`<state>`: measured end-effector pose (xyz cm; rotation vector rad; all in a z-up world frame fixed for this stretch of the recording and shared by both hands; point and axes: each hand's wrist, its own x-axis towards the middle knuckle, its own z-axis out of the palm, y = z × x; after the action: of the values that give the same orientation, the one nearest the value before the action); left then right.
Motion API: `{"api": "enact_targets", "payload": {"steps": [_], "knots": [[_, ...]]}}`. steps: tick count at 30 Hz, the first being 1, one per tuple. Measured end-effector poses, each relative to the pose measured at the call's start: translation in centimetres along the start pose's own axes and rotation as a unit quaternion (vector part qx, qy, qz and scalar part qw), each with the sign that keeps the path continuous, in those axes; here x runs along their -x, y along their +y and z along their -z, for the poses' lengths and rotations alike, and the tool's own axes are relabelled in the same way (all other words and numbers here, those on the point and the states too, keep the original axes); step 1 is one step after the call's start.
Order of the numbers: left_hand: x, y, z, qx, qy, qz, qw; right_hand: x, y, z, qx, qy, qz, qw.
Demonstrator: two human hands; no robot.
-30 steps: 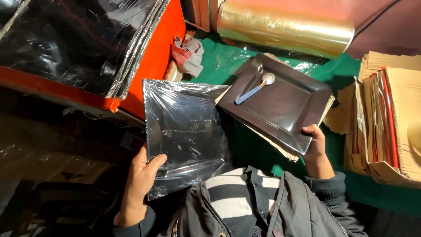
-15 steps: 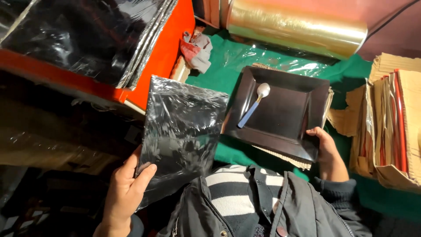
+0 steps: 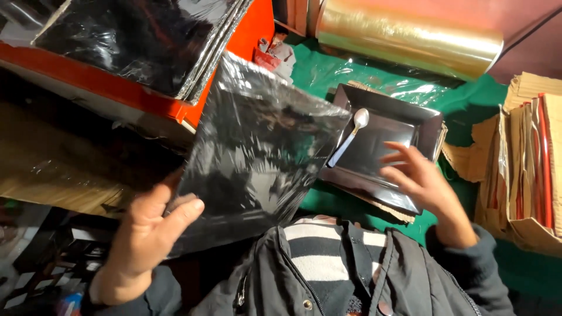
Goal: Wrapping black plates in plastic film and securing them with cardboard and tape.
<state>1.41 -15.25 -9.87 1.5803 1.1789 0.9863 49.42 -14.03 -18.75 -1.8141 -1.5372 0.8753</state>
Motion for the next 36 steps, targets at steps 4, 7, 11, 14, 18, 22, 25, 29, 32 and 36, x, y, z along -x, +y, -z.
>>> {"api": "enact_targets", "payload": {"steps": [4,7,11,14,18,22,25,29,32,36], "knots": [[-2.2,3.7,2.0,0.016,0.016,0.017,1.0,-2.8,1.0,-4.0,-0.236,-0.315,0.122,0.911],[-5.2,5.7,3.9,0.029,0.003,0.013,1.0,-3.9,-2.0,-4.9,-0.367,-0.427,0.172,0.808],[-9.0,6.9,5.9,0.055,-0.08,-0.1,0.99,-4.1,-5.3,-5.1,-0.45,-0.43,0.194,0.758],[-10.9,10.0,6.4,-0.027,-0.049,-0.119,0.991,-4.1,-8.7,-4.6,-0.501,-0.377,0.184,0.758],[-12.2,9.0,8.1,0.058,-0.001,-0.076,0.995,-4.1,-14.7,-3.2,-0.533,-0.316,0.132,0.774],[-13.6,4.8,10.7,0.213,0.053,-0.192,0.957,-6.5,-18.9,-3.1,-0.528,-0.281,0.131,0.791],[-14.4,3.2,11.5,0.281,0.079,-0.237,0.927,-9.8,-18.8,-3.5,-0.49,-0.264,0.14,0.819],[-14.9,1.8,11.7,0.438,-0.008,-0.189,0.879,-11.7,-23.9,-4.3,-0.471,-0.271,0.115,0.832],[-14.9,0.2,12.8,0.238,0.271,-0.093,0.928,-13.8,-26.2,-5.5,-0.507,-0.322,0.097,0.794],[-15.0,1.9,12.6,0.12,0.219,-0.182,0.951,-16.0,-26.8,-6.7,-0.516,-0.351,0.095,0.775]]}}
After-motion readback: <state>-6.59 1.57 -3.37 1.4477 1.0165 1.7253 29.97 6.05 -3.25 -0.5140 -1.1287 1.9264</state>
